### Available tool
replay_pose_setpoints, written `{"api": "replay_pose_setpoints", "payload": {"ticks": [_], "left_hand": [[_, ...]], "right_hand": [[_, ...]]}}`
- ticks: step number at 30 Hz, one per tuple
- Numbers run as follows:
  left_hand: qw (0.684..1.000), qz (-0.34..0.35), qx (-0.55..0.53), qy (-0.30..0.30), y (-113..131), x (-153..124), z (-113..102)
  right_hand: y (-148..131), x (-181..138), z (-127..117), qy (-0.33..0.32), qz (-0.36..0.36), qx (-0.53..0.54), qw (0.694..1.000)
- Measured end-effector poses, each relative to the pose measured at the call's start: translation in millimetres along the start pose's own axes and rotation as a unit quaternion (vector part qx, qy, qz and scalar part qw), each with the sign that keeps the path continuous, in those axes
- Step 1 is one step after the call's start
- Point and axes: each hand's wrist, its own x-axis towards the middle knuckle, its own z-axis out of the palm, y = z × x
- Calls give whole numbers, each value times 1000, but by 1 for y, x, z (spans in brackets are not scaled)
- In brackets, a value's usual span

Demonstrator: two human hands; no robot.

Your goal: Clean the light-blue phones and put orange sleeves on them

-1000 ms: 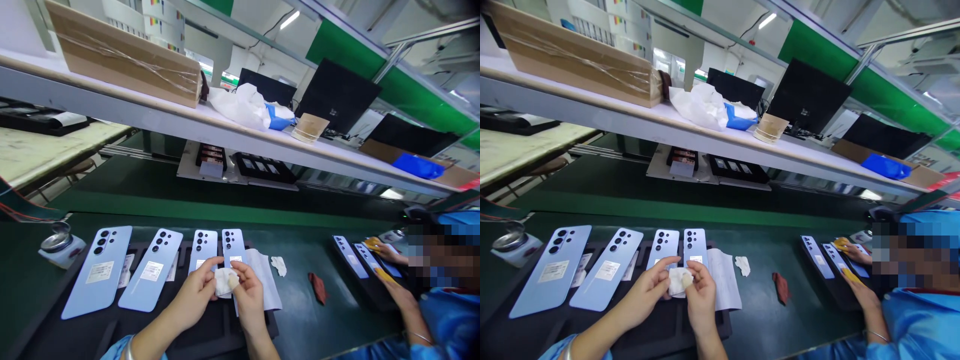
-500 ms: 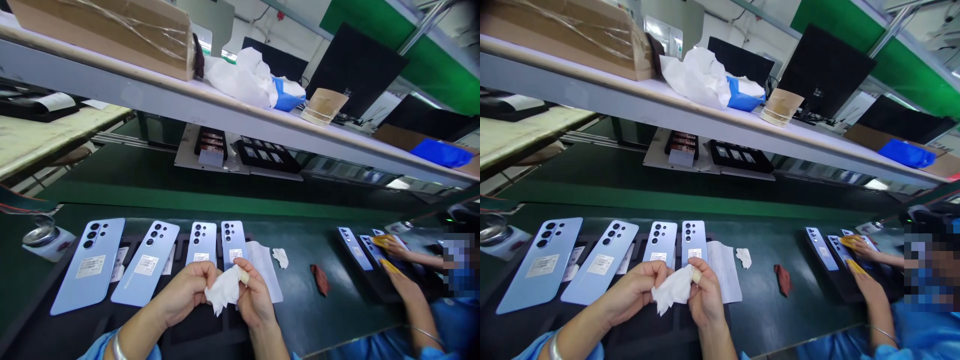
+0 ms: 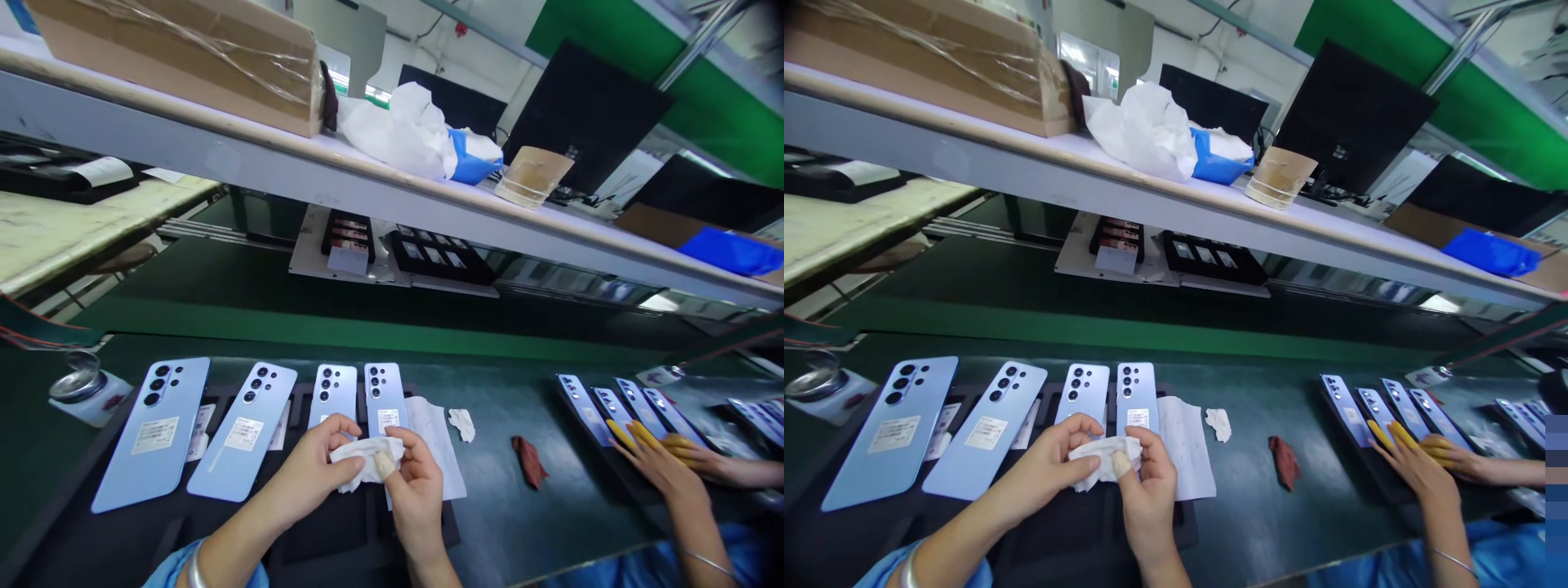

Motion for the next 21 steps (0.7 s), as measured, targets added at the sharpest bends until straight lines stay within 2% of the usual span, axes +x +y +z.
{"api": "replay_pose_setpoints", "payload": {"ticks": [3,8,10,13,15,17,18,21], "left_hand": [[997,14,67,33,-1,1,0],[999,-22,-18,-16,10,-6,2],[999,-22,-30,-11,8,-5,2],[998,12,-26,62,-1,2,0],[990,46,-25,129,-5,6,-2],[985,68,-27,156,-6,6,-3],[987,71,-30,144,-5,5,-2],[995,73,-47,54,0,-1,2]], "right_hand": [[2,-2,-2,4,-21,-22,1000],[0,3,-2,-43,27,41,998],[0,6,-4,-60,59,58,995],[2,11,-10,-8,63,52,997],[3,14,-13,56,29,26,998],[3,15,-11,78,0,-24,997],[3,14,-8,70,-11,-52,996],[2,7,5,27,-42,-110,993]]}}
